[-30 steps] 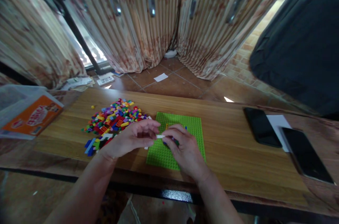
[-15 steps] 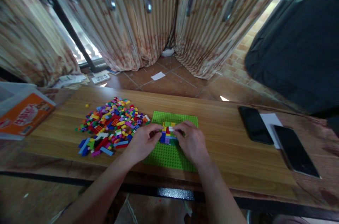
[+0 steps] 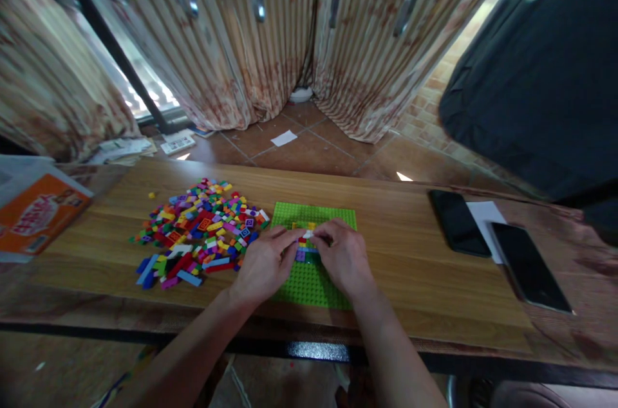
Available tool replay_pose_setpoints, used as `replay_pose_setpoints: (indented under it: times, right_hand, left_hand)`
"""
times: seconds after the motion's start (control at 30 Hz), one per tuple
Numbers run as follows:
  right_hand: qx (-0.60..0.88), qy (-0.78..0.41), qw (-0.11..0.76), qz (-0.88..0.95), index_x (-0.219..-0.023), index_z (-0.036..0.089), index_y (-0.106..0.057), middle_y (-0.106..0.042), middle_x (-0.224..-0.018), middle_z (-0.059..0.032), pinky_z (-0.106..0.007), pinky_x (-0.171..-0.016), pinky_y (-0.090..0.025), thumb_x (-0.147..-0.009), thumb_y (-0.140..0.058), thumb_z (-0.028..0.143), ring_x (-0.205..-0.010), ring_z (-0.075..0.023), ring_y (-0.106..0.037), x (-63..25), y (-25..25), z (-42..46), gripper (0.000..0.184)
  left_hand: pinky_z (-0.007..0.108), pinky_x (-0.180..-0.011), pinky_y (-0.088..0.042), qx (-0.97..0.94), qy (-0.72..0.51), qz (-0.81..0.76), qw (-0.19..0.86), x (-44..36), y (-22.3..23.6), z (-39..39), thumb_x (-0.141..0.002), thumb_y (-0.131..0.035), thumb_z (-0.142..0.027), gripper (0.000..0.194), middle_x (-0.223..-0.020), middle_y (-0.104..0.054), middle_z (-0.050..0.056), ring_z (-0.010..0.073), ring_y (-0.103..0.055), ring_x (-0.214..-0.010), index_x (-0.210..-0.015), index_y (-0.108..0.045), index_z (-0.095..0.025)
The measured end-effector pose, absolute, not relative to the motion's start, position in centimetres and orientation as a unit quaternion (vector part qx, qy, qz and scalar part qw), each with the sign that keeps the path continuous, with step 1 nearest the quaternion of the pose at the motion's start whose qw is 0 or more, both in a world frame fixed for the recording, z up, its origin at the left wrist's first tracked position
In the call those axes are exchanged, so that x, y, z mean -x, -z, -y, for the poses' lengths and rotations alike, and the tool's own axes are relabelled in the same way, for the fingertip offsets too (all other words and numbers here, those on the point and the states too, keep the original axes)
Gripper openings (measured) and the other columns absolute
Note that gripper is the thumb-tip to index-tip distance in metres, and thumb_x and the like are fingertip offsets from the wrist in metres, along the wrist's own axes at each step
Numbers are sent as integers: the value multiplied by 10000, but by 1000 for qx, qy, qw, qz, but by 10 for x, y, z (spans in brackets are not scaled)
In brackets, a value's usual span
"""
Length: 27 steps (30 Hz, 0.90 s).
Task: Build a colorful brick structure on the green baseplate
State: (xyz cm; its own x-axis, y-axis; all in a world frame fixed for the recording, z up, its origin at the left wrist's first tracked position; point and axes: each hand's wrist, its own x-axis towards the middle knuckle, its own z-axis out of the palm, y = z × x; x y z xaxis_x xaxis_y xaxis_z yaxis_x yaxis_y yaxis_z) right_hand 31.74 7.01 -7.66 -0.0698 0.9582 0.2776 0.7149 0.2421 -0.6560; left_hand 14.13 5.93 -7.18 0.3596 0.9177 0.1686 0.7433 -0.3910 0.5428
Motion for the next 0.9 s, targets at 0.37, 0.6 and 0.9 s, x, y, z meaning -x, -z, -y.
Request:
replay_pose_setpoints:
  times: [0.37,0.6,0.9]
  right_hand:
    - [598,-175,361,694,-667,227,-688,-666,-701,1,-249,-609,-459,-837,-615,297,-642,-135,-629,-313,81,-67,198]
    - [611,-227,361,667,-727,238,-733,-719,-766,-5,-254,-643,-483,-804,-639,337,-695,-151,-661,-315,77,-65,157]
    - [669,-206,457,549,-814,187,-748,-746,-794,-50,-291,-674,-508,-804,-600,425,-718,-193,-675,-332,65,-71,280]
  left_hand:
    - [310,-760,-497,-838,-118,-526,85,-150,67,-55,-933,-417,-211,408,-974,-610,82,205,-599,-869,-1320,-540,-249]
    - [321,-737,-513,-835,-114,-533,76,-152,68,-52,-950,-389,-215,386,-992,-619,69,202,-614,-846,-1303,-544,-237]
    - [289,-778,-516,-785,-246,-556,119,-145,73,-58,-940,-434,-220,317,-998,-658,46,180,-634,-889,-1220,-582,-224]
